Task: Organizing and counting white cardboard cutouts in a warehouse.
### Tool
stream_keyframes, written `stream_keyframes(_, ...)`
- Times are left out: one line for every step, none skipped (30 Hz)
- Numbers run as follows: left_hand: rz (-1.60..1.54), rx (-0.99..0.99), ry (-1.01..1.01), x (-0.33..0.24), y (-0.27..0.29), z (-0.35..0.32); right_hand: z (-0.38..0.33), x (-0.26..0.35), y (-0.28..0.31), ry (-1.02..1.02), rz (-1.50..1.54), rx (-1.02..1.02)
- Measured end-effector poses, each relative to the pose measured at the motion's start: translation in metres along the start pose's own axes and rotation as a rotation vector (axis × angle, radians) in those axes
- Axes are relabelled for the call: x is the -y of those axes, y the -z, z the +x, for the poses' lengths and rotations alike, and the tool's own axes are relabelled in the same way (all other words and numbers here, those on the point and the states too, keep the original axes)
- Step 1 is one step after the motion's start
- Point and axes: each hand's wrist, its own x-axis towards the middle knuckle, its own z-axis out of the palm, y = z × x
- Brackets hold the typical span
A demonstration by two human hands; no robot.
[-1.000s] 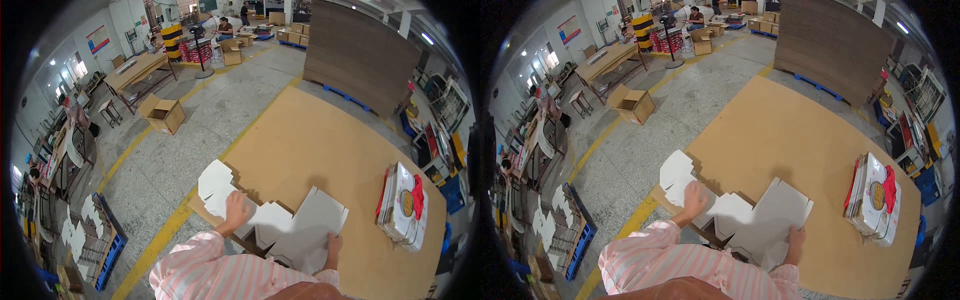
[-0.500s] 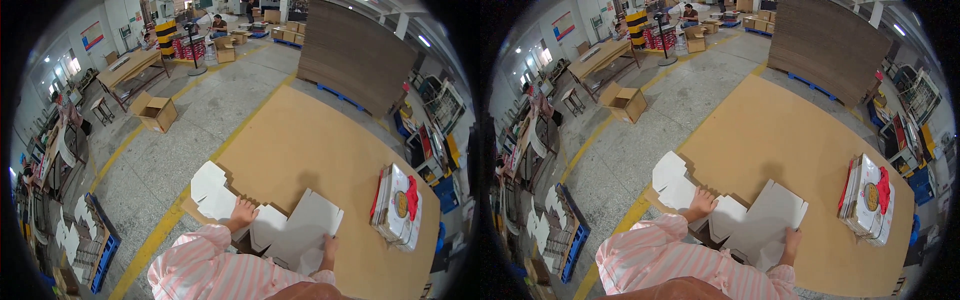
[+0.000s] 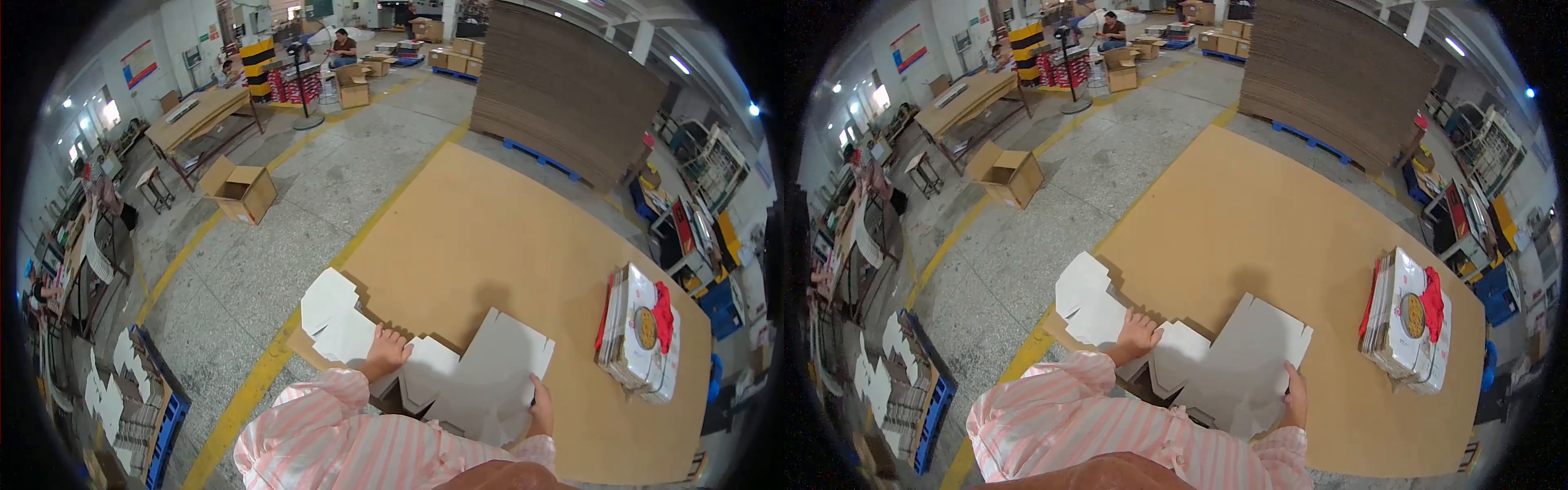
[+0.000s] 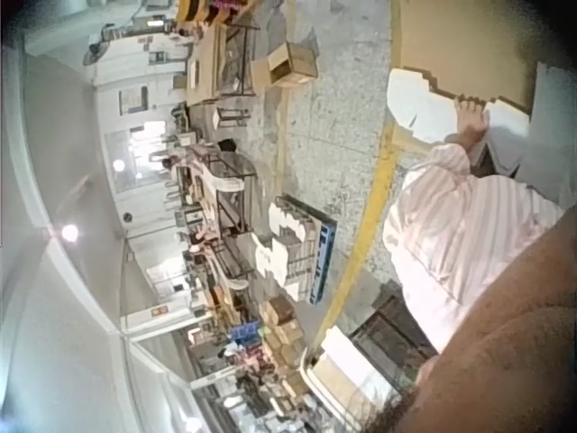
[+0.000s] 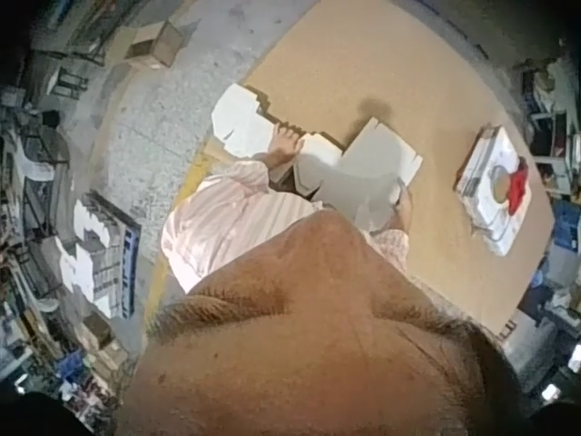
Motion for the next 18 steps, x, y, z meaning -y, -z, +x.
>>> stream_keyframes(0.032, 0.054, -0.018, 0.001, 0.002, 0.001, -0.002, 0.001, 0.004, -0.035, -0.001, 0.03)
stream_keyframes(0.063, 0.106, -0.038, 0.002, 0.004, 0.002, 0.0, -0.004, 0.007, -0.033, 0.011, 0.013)
stream_keyframes(0.057, 0.105, -0.059, 0.003, 0.005, 0.003, 0.003, -0.006, 0.004, 0.016, -0.04, -0.063)
stream_keyframes(0.009, 0.229, -0.032, 0.004, 0.004, 0.005, 0.003, -0.007, 0.006, 0.064, -0.09, -0.141)
stream_keyframes(-0.036, 0.354, -0.007, 0.005, 0.005, 0.007, 0.001, -0.01, 0.01, 0.068, -0.075, -0.16)
stream_keyframes(-0.039, 0.451, 0.0, 0.013, 0.011, 0.006, -0.013, -0.005, -0.004, 0.169, -0.118, -0.237)
stream_keyframes(-0.04, 0.452, -0.015, 0.02, 0.016, 0.011, -0.029, -0.001, -0.011, 0.272, -0.156, -0.327)
stream_keyframes(-0.1, 0.613, -0.084, 0.026, 0.02, 0.019, -0.04, -0.001, -0.012, 0.272, -0.147, -0.339)
stream_keyframes(-0.16, 0.773, -0.155, 0.032, 0.024, 0.023, -0.051, 0.0, -0.012, 0.341, -0.154, -0.332)
stream_keyframes(-0.161, 0.777, -0.167, 0.038, 0.022, 0.026, -0.065, 0.006, -0.014, 0.404, -0.163, -0.323)
stream_keyframes(-0.249, 0.802, -0.211, 0.045, 0.018, 0.028, -0.084, 0.008, -0.017, 0.4, -0.158, -0.334)
stream_keyframes(-0.343, 0.814, -0.242, 0.052, 0.014, 0.025, -0.114, 0.017, -0.03, 0.473, -0.193, -0.349)
stream_keyframes(-0.35, 0.811, -0.256, 0.054, 0.014, 0.028, -0.141, 0.021, -0.039, 0.544, -0.224, -0.376)
stream_keyframes(-0.364, 0.91, -0.276, 0.054, 0.017, 0.033, -0.163, 0.02, -0.047, 0.545, -0.22, -0.395)
stream_keyframes(-0.376, 1.01, -0.292, 0.054, 0.022, 0.036, -0.184, 0.017, -0.054, 0.627, -0.099, -0.37)
stream_keyframes(-0.366, 1.058, -0.359, 0.052, 0.026, 0.044, -0.201, 0.012, -0.057, 0.705, 0.025, -0.359)
stream_keyframes(-0.368, 1.069, -0.39, 0.051, 0.027, 0.044, -0.215, 0.006, -0.058, 0.701, 0.031, -0.391)
stream_keyframes(-0.396, 1.116, -0.325, 0.052, 0.029, 0.042, -0.229, -0.002, -0.059, 0.716, 0.03, -0.407)
